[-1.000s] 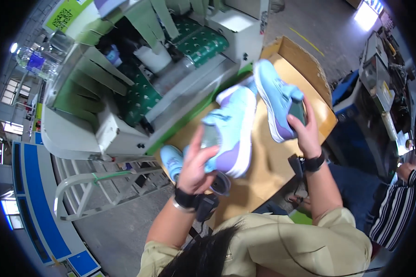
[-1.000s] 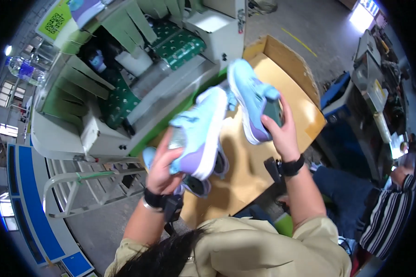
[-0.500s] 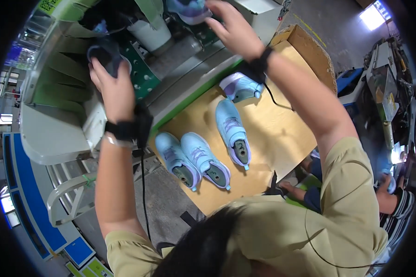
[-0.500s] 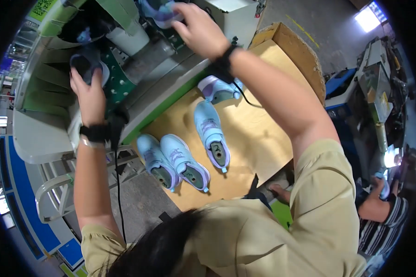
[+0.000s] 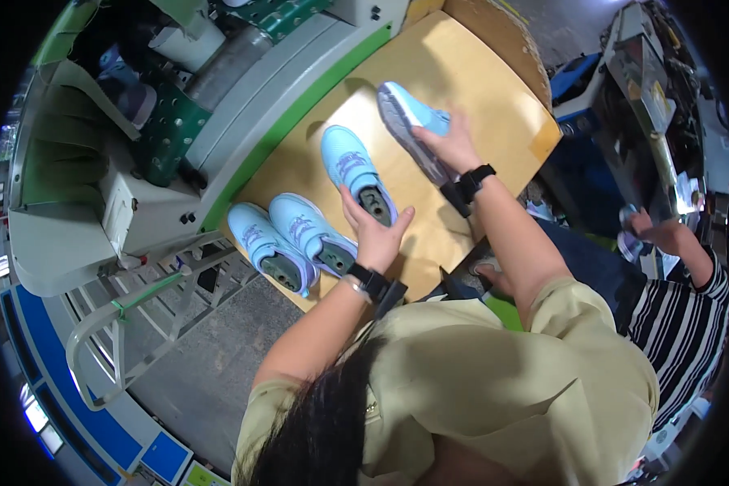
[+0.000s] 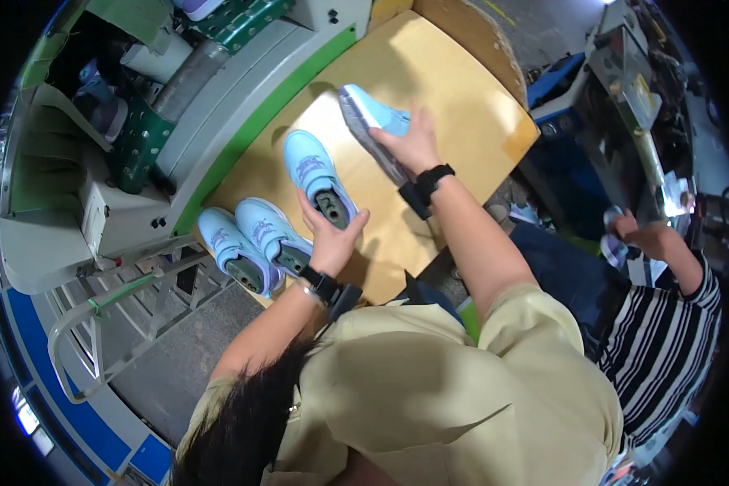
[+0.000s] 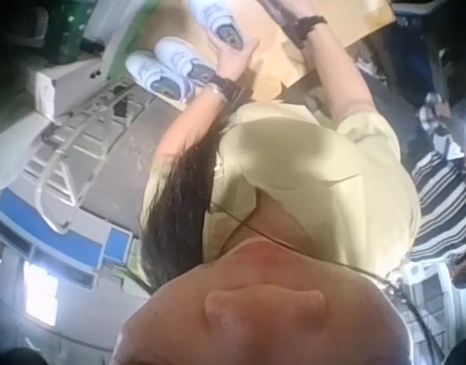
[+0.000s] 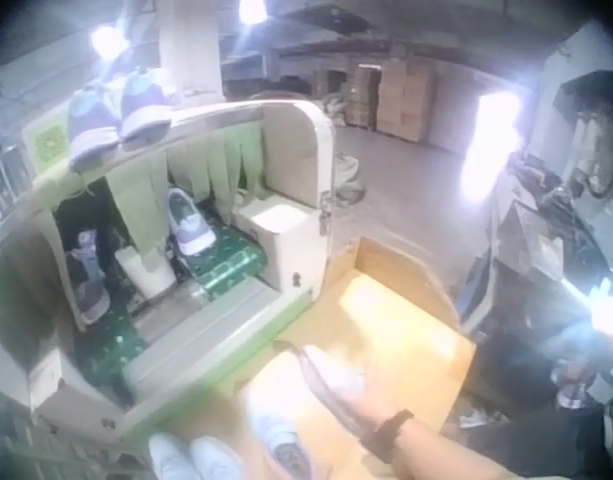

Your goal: Removing shoes from a manufacturing machine, inspecting them, and packing them into shipping boxes.

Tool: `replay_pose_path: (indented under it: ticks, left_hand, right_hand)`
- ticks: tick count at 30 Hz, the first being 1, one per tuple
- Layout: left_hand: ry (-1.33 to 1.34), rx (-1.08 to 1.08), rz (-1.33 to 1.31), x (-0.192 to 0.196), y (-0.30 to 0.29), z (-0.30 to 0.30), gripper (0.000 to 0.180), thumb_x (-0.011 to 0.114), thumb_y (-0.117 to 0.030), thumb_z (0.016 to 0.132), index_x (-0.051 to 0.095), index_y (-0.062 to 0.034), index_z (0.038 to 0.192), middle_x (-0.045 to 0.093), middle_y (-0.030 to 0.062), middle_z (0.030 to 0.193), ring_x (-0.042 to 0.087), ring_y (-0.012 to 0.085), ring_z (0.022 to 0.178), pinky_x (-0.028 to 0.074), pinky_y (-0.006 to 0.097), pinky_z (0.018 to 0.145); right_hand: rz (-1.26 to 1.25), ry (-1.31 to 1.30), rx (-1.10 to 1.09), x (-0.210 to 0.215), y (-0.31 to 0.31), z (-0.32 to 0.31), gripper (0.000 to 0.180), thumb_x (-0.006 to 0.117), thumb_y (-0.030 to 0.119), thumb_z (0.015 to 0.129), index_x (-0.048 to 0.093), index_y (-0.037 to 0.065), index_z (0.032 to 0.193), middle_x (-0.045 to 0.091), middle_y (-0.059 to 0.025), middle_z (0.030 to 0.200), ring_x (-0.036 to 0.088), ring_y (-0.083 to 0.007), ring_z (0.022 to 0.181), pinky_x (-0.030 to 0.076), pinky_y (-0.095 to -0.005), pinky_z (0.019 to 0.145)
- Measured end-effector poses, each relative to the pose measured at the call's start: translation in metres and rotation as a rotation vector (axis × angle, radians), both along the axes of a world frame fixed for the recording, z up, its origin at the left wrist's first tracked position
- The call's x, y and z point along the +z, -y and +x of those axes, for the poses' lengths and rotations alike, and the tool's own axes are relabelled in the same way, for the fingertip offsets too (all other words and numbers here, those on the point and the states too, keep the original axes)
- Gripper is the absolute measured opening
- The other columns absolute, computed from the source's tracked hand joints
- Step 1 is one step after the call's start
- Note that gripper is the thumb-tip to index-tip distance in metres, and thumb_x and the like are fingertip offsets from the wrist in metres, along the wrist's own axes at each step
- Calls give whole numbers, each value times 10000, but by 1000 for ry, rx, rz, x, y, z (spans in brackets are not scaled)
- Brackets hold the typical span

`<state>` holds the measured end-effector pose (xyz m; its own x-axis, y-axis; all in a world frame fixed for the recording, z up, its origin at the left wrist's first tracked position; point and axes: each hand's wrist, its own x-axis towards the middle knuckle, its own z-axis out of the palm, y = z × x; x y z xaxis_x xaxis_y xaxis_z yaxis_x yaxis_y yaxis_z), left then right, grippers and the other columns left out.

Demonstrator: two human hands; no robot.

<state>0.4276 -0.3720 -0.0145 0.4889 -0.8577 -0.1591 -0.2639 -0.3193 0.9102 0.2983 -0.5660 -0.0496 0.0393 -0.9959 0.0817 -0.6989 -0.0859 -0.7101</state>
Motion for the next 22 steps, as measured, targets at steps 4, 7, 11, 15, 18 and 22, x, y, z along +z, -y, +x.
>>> replay_pose_path:
  ticks: [4, 7, 11, 15, 18, 22]
  left_hand:
    - [50, 124, -113, -28, 7, 6, 1012, 720, -124, 743, 62, 21, 1498, 157, 294, 1508, 168, 406, 1423, 147, 442, 1181]
    - [-171, 185, -52, 18, 7, 14, 955, 661, -28, 715, 117, -19, 1499, 319, 235, 1445, 364, 367, 1318, 280, 431, 1128]
    - [-815, 174, -145, 76, -24, 56, 868, 631, 64, 732, 218, -63, 1485, 451, 151, 1336, 491, 278, 1212, 421, 397, 1019]
    - [-641, 129, -352, 160, -30, 66, 825, 598, 82, 759, 221, -33, 1484, 417, 137, 1385, 474, 246, 1231, 415, 379, 1023]
    - [-134, 161, -482, 189, -15, 99, 903, 628, 35, 737, 153, 14, 1504, 351, 152, 1434, 394, 248, 1294, 302, 348, 1096]
    - [-6, 352, -487, 218, 15, 155, 946, 633, -2, 724, 123, 5, 1520, 303, 155, 1474, 346, 252, 1331, 252, 321, 1113]
  right_hand:
    - [257, 55, 117, 34, -26, -6, 940, 866, 393, 642, 422, 30, 1387, 459, -262, 1279, 456, -430, 1214, 357, -455, 1075]
    - [-113, -85, 207, 55, -86, -6, 818, 826, 240, 666, 450, 92, 1378, 415, -234, 1324, 472, -401, 1162, 396, -453, 1016]
    - [-91, 38, 346, 84, -160, 2, 891, 778, 164, 741, 286, 77, 1479, 305, -269, 1449, 345, -425, 1326, 293, -464, 1119]
    - [87, 250, 343, 40, -159, 22, 1065, 814, 323, 731, 155, 35, 1517, 150, -323, 1526, 174, -452, 1431, 220, -465, 1165]
    - [121, 360, 217, 44, -156, 65, 1148, 843, 345, 695, 108, 44, 1524, 112, -331, 1525, 163, -457, 1429, 226, -472, 1161]
    - [97, 263, 166, 24, -154, 89, 1120, 836, 284, 724, 84, 103, 1534, 99, -317, 1527, 134, -454, 1433, 211, -499, 1169]
